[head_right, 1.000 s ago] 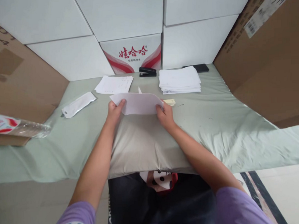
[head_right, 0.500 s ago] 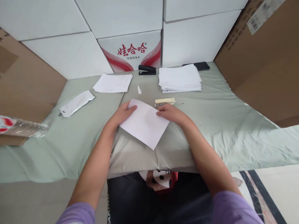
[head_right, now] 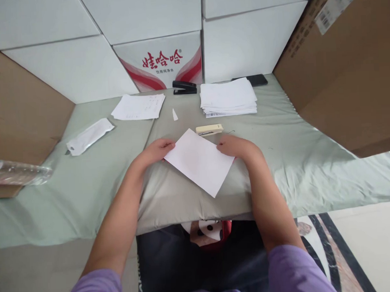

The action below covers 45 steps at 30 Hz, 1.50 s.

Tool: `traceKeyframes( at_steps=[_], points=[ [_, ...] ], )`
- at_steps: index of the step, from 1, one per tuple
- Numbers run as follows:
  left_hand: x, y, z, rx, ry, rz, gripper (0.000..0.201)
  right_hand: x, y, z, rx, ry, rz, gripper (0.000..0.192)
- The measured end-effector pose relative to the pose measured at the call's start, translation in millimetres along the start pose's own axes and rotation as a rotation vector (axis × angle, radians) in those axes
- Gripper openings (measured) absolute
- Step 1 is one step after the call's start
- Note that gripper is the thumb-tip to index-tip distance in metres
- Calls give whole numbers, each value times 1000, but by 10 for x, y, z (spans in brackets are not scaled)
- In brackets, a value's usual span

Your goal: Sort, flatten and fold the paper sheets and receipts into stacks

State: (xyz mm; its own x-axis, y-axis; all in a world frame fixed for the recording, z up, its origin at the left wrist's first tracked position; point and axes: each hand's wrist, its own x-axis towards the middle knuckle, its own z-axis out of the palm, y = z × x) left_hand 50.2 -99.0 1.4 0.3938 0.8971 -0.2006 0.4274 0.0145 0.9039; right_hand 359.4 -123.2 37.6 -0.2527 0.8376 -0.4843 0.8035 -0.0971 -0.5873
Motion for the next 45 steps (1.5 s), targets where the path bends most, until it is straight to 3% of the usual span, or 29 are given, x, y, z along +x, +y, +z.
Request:
traceKeyframes(
  at_steps=[4,7,11,16,18,20,22,25,27,39,45],
  points=[
    [-13,87,110,203,80,68,28,-81,-22,-61,-140,69,32,28],
    [-29,160,188,358,135,103,26,-113,-88,-85,-233,257,107,41],
    [-43,201,237,357,110,127,29,-265,-263,-114,-220,481,227,49],
    [-19,161,242,359,93,129,29,-519,-541,-189,-215,568,47,45],
    [-6,139,248,360,92,142,29,-400,-628,-227,-188,617,-115,39],
    [1,127,262,367,94,153,30,-103,-688,-253,-160,685,-239,32],
    [1,132,281,378,111,150,31,284,-721,-250,-151,741,-246,23],
    [-8,165,305,453,114,141,34,768,-736,-182,-149,742,-129,15],
    [-18,194,313,521,88,137,37,932,-732,-113,-157,718,-81,16],
    [-68,242,364,586,83,115,40,1130,-646,84,-197,686,-97,22],
    [-84,296,360,628,50,103,42,1172,-647,134,-282,594,-18,22]
  ],
)
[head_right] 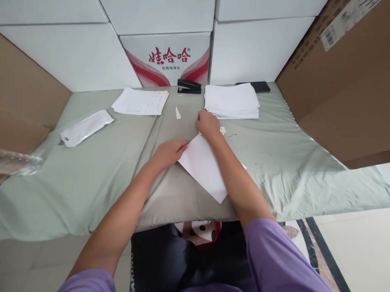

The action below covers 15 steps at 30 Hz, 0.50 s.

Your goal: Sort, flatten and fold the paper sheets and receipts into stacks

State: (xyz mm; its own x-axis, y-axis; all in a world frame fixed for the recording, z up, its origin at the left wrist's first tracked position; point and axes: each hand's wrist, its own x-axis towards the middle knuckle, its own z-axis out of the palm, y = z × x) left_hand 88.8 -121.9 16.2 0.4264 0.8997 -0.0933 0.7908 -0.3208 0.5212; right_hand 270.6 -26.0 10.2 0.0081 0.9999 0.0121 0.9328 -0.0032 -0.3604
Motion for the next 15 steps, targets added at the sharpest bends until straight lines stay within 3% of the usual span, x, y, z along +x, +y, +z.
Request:
traceKeyframes(
  at_steps=[5,15],
  points=[
    [-21,57,-62,107,-63,-30,47,-42,-78,-19,-134,-3,31,34],
    [-13,53,-50,136,-66,-35,48,-108,-266,-28,-264,-71,6,40]
  ],
)
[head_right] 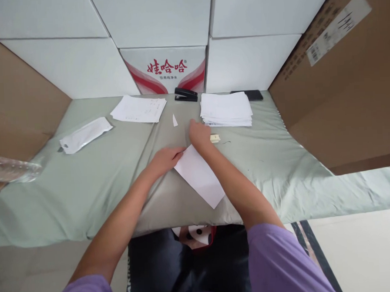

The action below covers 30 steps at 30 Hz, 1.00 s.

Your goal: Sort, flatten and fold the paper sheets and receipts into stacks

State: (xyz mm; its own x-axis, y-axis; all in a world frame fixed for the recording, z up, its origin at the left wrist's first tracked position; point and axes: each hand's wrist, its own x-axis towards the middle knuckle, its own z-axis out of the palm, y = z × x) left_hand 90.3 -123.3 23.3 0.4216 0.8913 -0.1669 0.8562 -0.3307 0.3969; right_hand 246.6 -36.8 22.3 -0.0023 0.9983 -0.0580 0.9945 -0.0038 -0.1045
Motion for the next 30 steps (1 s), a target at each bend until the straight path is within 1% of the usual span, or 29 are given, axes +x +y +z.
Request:
traceKeyframes(
  at_steps=[5,13,17,22,26,28,30],
  points=[
    [10,-22,24,27,0,-13,49,17,58,16,94,-55,9,37],
    [-3,-10,26,36,4,-13,50,67,155,88,189,12,-12,33],
    [-5,-24,18,-37,19,-26,49,84,170,119,233,45,-8,33],
    [14,-60,28,-112,31,-42,52,103,179,115,286,71,46,33],
    [31,-77,70,-150,61,-12,52,118,216,74,348,69,7,31],
    [33,-102,69,-187,95,7,53,115,239,30,409,116,-20,30],
    [29,-168,36,-234,110,30,48,99,259,-44,472,185,-38,26]
  ],
)
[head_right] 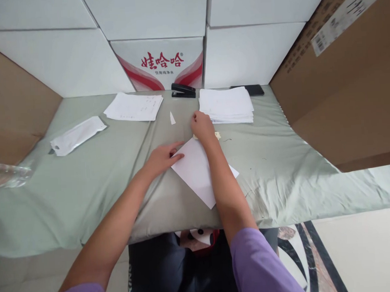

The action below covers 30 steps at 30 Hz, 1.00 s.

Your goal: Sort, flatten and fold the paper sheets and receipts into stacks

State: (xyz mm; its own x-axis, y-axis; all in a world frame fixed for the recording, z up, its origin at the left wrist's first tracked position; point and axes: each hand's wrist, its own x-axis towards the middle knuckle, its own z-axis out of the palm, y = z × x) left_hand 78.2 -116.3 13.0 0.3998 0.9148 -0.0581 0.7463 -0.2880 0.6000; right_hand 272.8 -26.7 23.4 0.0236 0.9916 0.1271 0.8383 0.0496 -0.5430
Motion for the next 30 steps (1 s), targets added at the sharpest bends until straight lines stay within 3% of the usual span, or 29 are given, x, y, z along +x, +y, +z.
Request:
traceKeyframes(
  at_steps=[4,8,10,15,18,24,30],
  points=[
    [-29,-255,-212,-188,22,-5,35,-12,-91,-212,103,83,-14,20],
    [-74,-615,-446,-347,218,-38,29,-19,-188,-402,216,66,-3,18],
    [-73,-786,-529,-453,369,-57,28,-28,-212,-462,306,-36,-9,20],
    [33,-1055,-608,-815,746,-132,31,-79,-236,-515,507,-478,-63,35],
    [115,-1071,-580,-964,924,-146,38,-103,-243,-482,629,-528,-65,28],
    [176,-975,-481,-1042,968,-181,56,-104,-150,-377,999,-647,-49,16],
    [181,-873,-443,-1014,997,-109,59,-139,-206,-449,727,-697,-23,20]
  ],
)
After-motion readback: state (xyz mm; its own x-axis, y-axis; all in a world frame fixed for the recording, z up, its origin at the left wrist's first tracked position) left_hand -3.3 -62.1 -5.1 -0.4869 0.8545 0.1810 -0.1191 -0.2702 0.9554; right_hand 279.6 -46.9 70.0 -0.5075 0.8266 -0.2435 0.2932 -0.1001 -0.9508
